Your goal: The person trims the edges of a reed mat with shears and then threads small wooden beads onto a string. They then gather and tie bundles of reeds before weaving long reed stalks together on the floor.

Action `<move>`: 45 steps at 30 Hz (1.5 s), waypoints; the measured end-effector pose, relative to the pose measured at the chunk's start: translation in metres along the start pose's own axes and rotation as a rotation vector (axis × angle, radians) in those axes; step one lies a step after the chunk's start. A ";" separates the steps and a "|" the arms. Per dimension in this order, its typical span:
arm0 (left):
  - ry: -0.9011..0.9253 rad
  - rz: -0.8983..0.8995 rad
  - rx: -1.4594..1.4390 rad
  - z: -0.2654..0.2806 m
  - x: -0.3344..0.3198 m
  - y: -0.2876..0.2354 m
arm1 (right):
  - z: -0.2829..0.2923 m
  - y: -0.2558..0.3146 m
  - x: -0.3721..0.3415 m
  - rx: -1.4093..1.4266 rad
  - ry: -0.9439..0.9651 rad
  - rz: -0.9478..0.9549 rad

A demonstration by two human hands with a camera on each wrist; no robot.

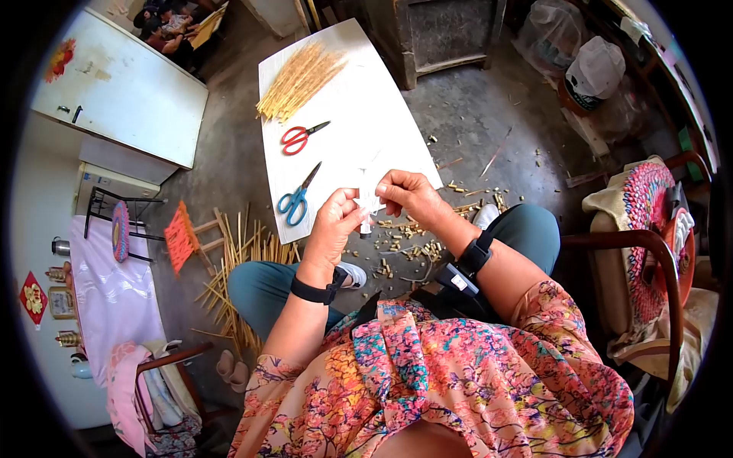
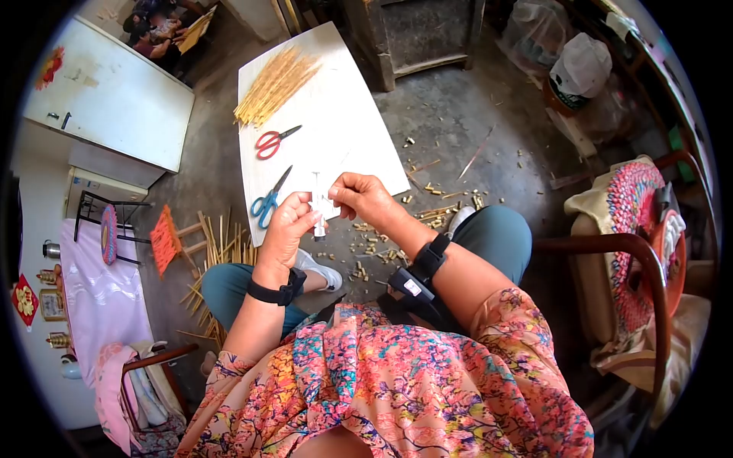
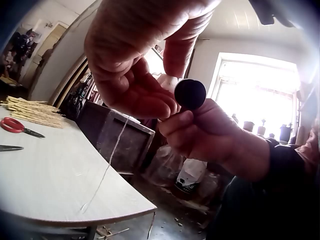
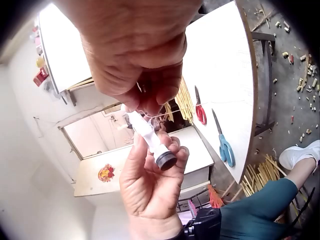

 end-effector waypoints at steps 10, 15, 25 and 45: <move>0.009 0.063 0.073 0.011 -0.007 0.010 | 0.028 0.011 0.001 0.240 -0.153 0.032; 0.135 0.082 0.438 0.034 -0.006 0.036 | 0.071 0.016 0.004 0.402 -0.403 0.131; -0.230 0.271 0.143 0.086 0.005 0.069 | 0.095 0.034 -0.001 0.479 -0.518 0.217; -0.158 0.111 -0.340 0.061 0.002 0.048 | 0.148 0.057 -0.031 0.639 -0.883 0.535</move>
Point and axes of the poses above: each hand's wrist, its own x-axis towards the middle knuckle, its own z-axis out of the back of the hand, y = z × x, the point moved 5 cm from there along x, towards the middle knuckle, and after that the axes turned 8 degrees about -z, right-handed, at the moved point
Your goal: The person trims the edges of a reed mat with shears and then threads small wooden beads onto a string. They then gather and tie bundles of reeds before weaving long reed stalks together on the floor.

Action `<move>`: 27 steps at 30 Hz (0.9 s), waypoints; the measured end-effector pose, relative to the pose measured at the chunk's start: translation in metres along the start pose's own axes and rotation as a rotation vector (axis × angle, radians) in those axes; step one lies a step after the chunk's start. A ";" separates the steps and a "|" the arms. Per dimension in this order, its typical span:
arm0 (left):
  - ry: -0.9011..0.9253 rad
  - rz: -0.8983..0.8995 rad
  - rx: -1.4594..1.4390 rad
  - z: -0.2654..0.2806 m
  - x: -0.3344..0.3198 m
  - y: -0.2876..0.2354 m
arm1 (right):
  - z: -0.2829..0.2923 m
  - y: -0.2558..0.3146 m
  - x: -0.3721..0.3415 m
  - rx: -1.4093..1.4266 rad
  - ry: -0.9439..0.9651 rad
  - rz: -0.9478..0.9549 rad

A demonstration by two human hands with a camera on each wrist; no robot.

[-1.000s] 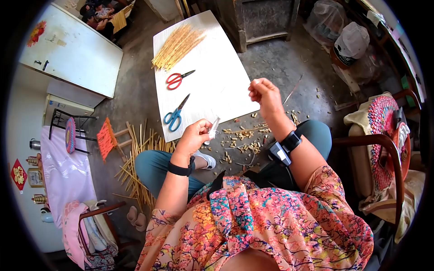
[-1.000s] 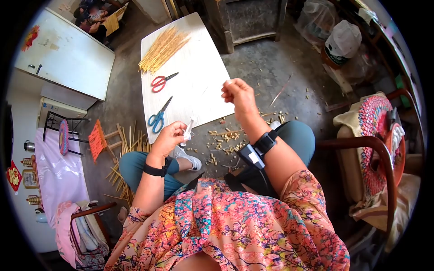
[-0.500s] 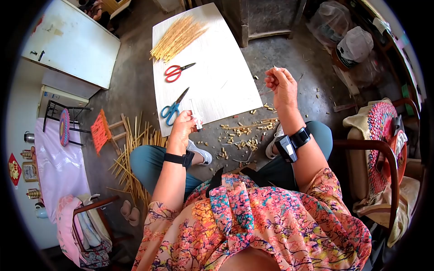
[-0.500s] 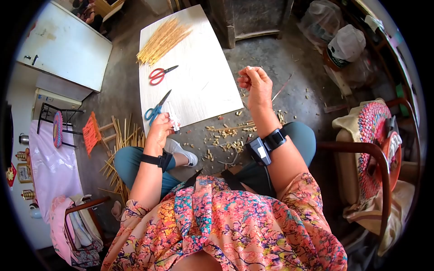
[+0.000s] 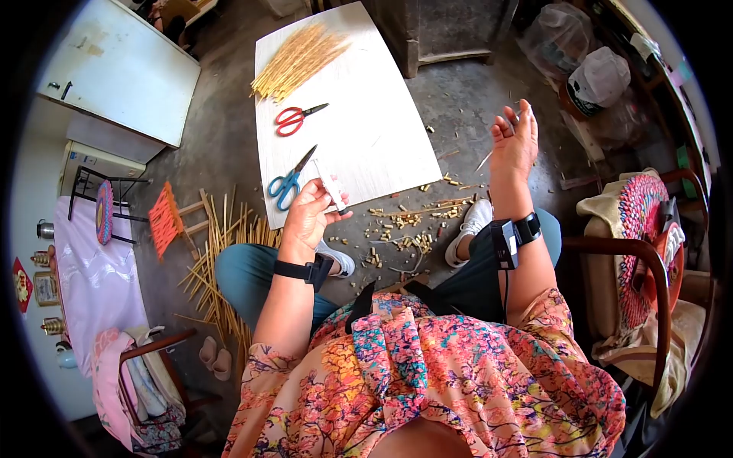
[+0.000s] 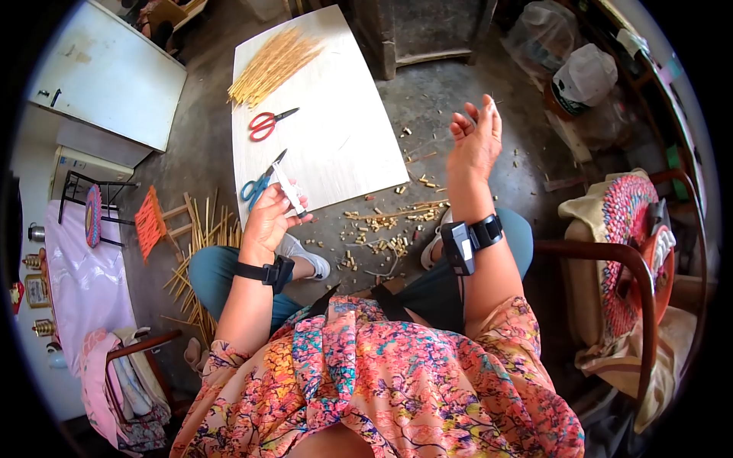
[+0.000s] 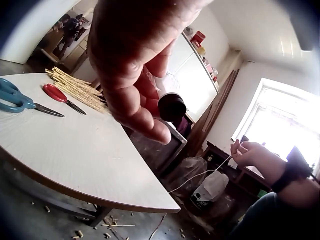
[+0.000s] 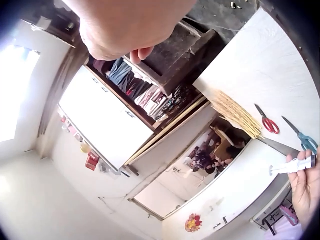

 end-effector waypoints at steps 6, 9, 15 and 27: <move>0.118 -0.029 -0.107 -0.025 -0.003 -0.008 | -0.023 -0.055 -0.036 -0.594 0.451 -0.460; 0.159 -0.028 -0.047 -0.043 -0.005 -0.008 | -0.040 -0.081 -0.085 -0.765 0.790 -0.388; 0.208 0.009 -0.001 -0.061 -0.007 0.004 | -0.038 -0.101 -0.125 -0.814 0.782 -0.543; -0.133 0.097 0.396 0.002 0.051 0.045 | -0.007 -0.140 -0.080 -0.784 0.424 -0.663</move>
Point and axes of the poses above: each hand's wrist, its own x-axis towards the middle knuckle, its own z-axis out of the back of the hand, y = z × x, the point moved 5 cm from there along x, towards the middle knuckle, and after that the axes turned 8 degrees about -z, right-handed, at the moved point
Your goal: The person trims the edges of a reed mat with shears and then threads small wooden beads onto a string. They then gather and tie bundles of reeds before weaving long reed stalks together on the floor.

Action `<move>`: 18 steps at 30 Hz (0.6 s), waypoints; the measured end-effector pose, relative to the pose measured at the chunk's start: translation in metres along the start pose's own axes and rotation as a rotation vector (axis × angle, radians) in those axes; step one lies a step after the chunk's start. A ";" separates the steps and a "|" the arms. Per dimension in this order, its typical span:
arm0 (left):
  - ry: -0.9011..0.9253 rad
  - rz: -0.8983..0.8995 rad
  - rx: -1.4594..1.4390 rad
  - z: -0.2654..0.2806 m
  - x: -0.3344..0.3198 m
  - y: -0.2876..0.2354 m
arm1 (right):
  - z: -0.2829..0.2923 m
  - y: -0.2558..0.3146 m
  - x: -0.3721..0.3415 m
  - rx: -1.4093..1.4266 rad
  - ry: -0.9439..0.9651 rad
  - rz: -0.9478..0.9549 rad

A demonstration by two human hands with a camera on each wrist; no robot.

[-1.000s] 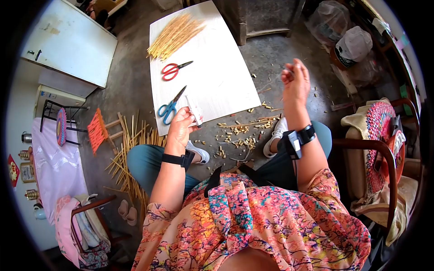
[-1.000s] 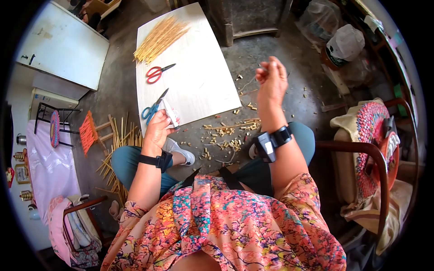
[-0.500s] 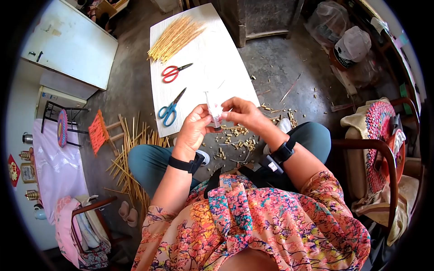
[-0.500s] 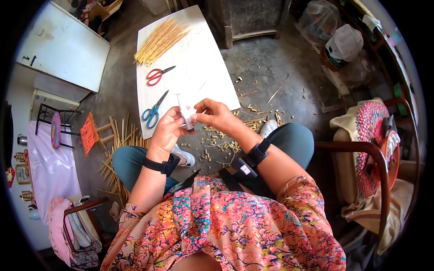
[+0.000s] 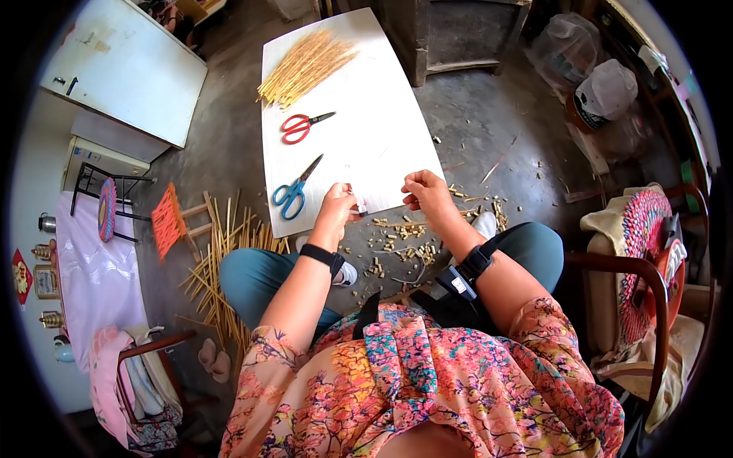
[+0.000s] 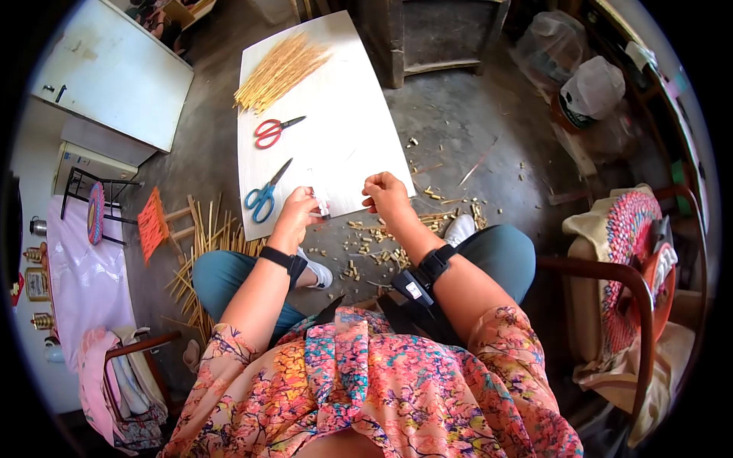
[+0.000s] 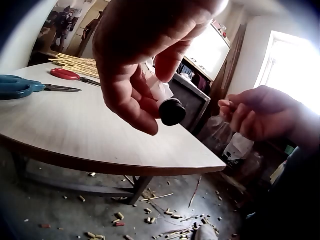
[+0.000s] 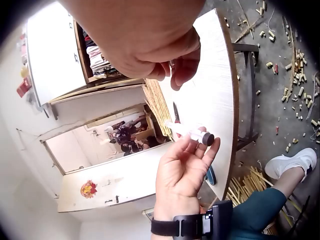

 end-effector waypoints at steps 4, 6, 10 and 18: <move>-0.160 -0.076 0.223 0.029 0.040 0.021 | -0.009 0.005 -0.001 -0.043 0.080 -0.046; -0.199 -0.124 0.412 0.039 0.051 0.016 | -0.014 0.008 -0.006 -0.027 0.099 -0.041; -0.339 -0.398 0.901 0.025 0.052 -0.021 | -0.019 0.015 -0.015 0.020 0.132 -0.034; -0.077 -0.633 1.168 -0.052 0.096 -0.021 | -0.024 0.000 -0.021 -0.113 0.291 -0.131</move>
Point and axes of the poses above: each hand's wrist, its own x-axis towards the middle knuckle, its own z-axis out of the back of the hand, y = z × x, the point moved 5 cm from there along x, towards the middle knuckle, and after that the axes turned 8 degrees about -z, right-handed, at the moved point
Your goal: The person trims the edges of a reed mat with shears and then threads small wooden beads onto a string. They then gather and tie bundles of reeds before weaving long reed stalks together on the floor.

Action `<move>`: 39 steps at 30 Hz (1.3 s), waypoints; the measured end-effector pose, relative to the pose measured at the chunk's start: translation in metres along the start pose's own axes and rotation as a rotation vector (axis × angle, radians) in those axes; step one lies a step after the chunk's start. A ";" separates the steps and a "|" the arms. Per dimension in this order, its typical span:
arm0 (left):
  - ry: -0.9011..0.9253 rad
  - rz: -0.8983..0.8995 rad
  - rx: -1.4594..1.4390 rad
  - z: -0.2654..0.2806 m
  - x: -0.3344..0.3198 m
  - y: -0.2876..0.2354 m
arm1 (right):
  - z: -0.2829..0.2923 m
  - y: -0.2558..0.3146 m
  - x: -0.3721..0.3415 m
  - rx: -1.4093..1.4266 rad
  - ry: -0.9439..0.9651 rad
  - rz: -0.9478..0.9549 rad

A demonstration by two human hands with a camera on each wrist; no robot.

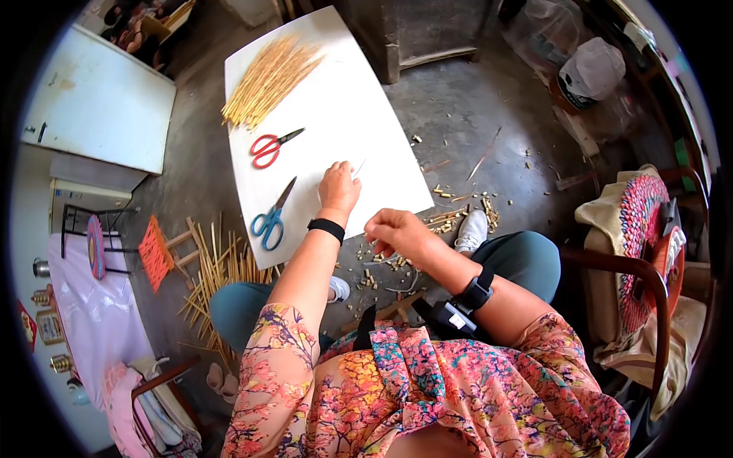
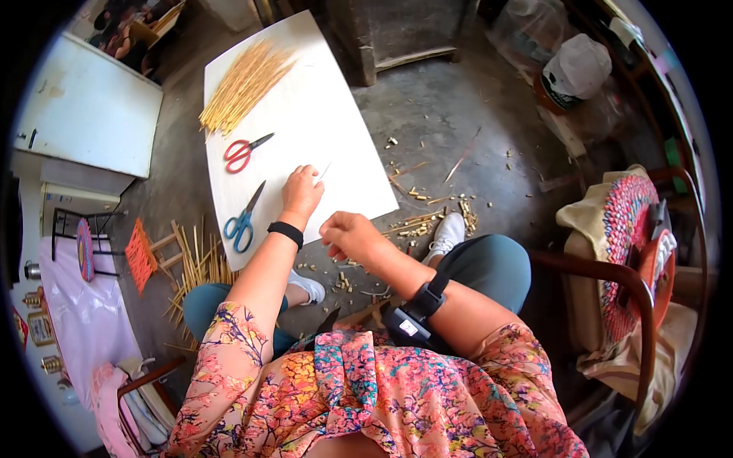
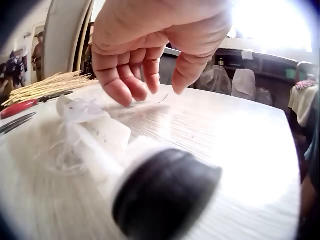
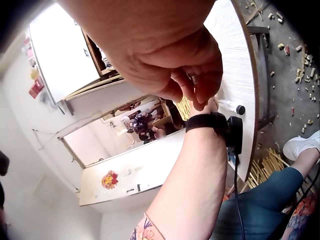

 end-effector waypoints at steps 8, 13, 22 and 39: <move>0.080 -0.064 0.275 -0.026 0.017 0.000 | 0.006 0.005 -0.004 0.002 0.013 0.042; 0.140 -0.058 0.248 -0.024 0.016 -0.001 | 0.008 0.001 -0.002 0.002 0.009 0.029; 0.444 0.313 -0.996 0.030 -0.020 -0.051 | 0.027 0.058 -0.035 -0.934 -0.686 0.869; 0.548 0.443 -1.154 0.087 -0.117 -0.053 | -0.020 0.033 -0.056 -1.276 -0.224 1.308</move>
Point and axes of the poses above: each hand's wrist, its own x-axis towards the middle knuckle, its own z-axis out of the back of the hand, y = z × x, the point moved 5 cm from there along x, towards the middle knuckle, and after that the axes turned 8 degrees about -z, right-handed, at the moved point
